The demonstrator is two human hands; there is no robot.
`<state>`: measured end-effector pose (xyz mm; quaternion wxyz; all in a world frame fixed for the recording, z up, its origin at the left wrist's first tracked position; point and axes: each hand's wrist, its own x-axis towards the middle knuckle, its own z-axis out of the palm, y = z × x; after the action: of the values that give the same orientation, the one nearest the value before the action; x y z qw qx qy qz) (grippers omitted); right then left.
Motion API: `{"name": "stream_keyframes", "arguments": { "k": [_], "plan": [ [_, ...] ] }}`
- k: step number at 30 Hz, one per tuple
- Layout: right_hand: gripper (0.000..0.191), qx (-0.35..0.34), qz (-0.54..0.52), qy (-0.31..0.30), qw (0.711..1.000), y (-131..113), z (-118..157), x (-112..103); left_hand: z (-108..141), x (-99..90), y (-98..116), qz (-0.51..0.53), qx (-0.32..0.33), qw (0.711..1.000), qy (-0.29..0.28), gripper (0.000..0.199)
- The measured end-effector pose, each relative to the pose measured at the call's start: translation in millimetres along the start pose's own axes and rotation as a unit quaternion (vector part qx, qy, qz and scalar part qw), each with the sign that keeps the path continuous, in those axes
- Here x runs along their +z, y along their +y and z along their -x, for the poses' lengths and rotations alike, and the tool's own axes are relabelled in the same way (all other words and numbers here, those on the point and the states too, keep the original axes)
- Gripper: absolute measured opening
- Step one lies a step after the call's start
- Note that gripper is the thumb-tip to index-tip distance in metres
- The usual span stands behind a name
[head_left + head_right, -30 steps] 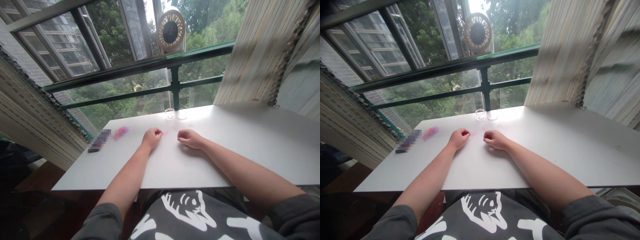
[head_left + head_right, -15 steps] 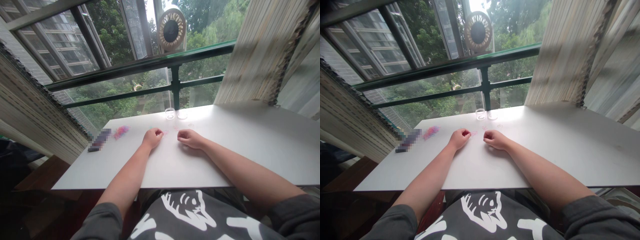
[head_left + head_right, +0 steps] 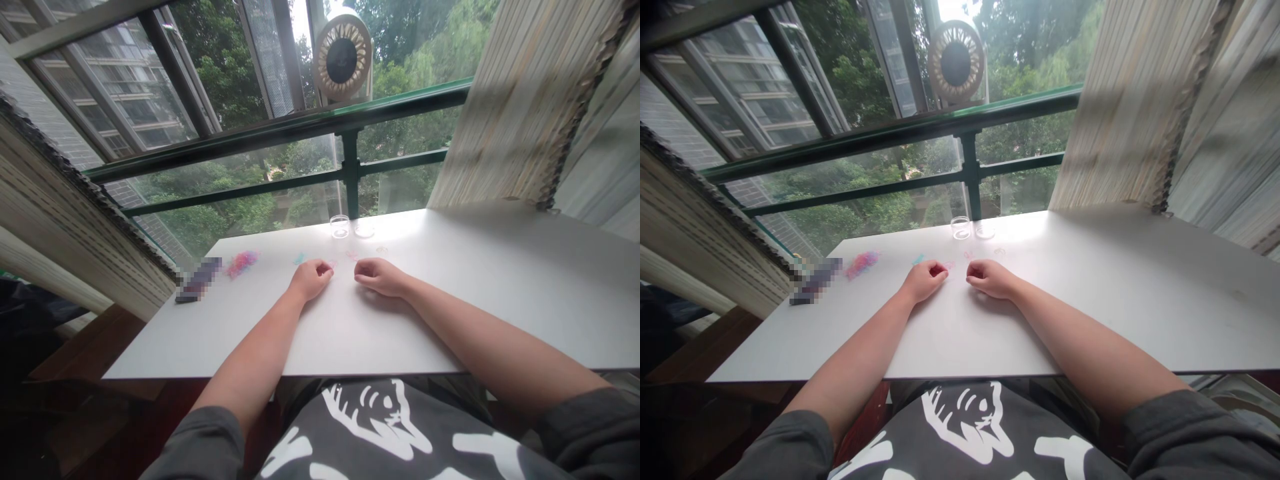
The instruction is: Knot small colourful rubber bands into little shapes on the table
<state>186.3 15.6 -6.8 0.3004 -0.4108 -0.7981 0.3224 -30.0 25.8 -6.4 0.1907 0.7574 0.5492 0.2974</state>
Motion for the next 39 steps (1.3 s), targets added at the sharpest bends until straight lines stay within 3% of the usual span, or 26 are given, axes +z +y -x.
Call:
{"name": "stream_keyframes", "arguments": {
  "k": [39],
  "plan": [
    [0.011,-0.01,-0.002,0.001,1.0,0.8,-0.7,1.3,0.6,2.4,0.5,-0.008,0.03,0.999,-0.027,0.021]
  ]
}}
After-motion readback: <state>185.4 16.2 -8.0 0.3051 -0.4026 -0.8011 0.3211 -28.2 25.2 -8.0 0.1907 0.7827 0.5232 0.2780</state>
